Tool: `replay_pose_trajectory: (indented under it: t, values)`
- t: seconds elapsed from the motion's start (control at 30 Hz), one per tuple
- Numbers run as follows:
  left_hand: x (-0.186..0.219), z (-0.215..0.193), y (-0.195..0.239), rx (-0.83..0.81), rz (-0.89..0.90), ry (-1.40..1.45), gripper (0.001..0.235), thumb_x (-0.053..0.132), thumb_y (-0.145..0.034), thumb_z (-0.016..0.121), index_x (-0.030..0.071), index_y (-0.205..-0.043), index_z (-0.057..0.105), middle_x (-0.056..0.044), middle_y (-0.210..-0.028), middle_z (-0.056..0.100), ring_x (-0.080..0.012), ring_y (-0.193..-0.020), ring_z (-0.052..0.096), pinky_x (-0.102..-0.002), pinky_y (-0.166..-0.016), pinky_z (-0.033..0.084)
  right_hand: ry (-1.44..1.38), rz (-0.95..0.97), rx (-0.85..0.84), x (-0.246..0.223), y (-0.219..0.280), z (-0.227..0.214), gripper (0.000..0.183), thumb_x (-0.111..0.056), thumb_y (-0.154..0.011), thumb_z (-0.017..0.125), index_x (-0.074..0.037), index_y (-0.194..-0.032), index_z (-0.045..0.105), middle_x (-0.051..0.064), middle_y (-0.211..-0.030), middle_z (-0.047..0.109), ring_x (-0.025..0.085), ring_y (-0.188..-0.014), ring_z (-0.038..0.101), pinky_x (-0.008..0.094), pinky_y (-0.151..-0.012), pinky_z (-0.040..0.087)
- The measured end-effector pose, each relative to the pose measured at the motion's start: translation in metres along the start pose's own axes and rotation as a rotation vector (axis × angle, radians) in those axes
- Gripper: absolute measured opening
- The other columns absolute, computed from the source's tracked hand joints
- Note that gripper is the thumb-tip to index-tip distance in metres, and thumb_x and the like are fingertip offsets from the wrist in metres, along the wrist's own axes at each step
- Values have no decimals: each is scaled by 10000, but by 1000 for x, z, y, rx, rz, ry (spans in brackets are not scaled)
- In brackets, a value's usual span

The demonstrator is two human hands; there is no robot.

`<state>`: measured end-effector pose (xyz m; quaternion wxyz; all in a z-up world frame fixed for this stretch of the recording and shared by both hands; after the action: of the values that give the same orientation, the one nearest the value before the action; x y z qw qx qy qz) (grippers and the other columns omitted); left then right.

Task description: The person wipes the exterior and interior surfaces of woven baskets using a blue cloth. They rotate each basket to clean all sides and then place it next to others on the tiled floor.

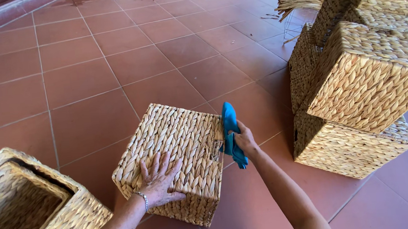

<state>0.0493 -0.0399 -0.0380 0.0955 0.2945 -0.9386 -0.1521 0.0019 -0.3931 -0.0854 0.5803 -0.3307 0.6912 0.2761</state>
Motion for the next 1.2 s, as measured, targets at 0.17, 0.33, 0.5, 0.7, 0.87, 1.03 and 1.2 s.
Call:
replay_pose_trajectory:
  t: [0.17,0.33,0.5,0.7,0.87,1.03,1.2]
  values:
    - [-4,-4,0,-32,-63,-74,1224,811,-755,658,323,-1651,-19,-120,-1723,-173,-401,-1568,-178,-778,-1149,-81,376,-194,-179,-12,61,20,440,-94,-885,711,-49,-1306,594,153,-1172,731,221,-1088,695,379,-965,534]
    - [-5,-2,-8,-31,-55,-89,1251,843,-737,626,315,-1649,-49,-133,-1710,-203,-383,-1560,-191,-745,-1167,-100,256,-74,-393,-11,164,29,425,-170,-939,718,-24,-1318,596,129,-1157,777,191,-1097,700,366,-967,567]
    - [-4,9,-15,11,-62,-60,1254,851,-732,602,307,-1651,-56,-138,-1699,-212,-386,-1544,-200,-742,-1153,-122,-160,391,-427,-14,192,32,503,-137,-822,781,-52,-1292,625,75,-1159,758,175,-1060,709,349,-965,577]
    - [-3,2,-28,143,-84,11,1216,883,-720,564,320,-1641,3,-108,-1713,-130,-393,-1552,-159,-741,-1160,-123,-301,388,-357,-56,176,40,517,-79,-714,832,24,-1188,653,94,-1008,740,175,-886,713,345,-845,604]
    - [-15,9,-30,254,-36,84,1214,921,-665,530,360,-1628,50,-99,-1715,-59,-401,-1551,-102,-727,-1141,-106,-230,227,-313,-97,182,31,477,-99,-728,845,41,-1144,658,78,-937,720,155,-799,682,329,-735,582]
    - [-28,-11,-27,366,67,310,1096,904,-742,348,262,-1617,200,-128,-1717,-2,-374,-1559,-45,-740,-1127,-99,-157,70,-332,-125,200,46,465,-154,-795,869,30,-1149,631,35,-936,701,117,-814,657,313,-740,581]
    - [4,-50,2,551,240,574,984,812,-863,358,136,-1578,357,-144,-1685,262,-325,-1575,158,-686,-1193,5,33,-141,-386,-150,210,90,541,-267,-872,814,-30,-1291,568,43,-1039,733,124,-944,679,330,-835,594]
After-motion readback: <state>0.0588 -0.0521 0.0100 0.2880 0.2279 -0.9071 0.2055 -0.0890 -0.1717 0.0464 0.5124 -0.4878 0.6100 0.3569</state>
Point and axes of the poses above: each hand's wrist, its own y-axis away from the middle knuckle, its own z-axis out of the palm, x = y × z, the point moved 7 cm from there along -y, towards the middle knuckle
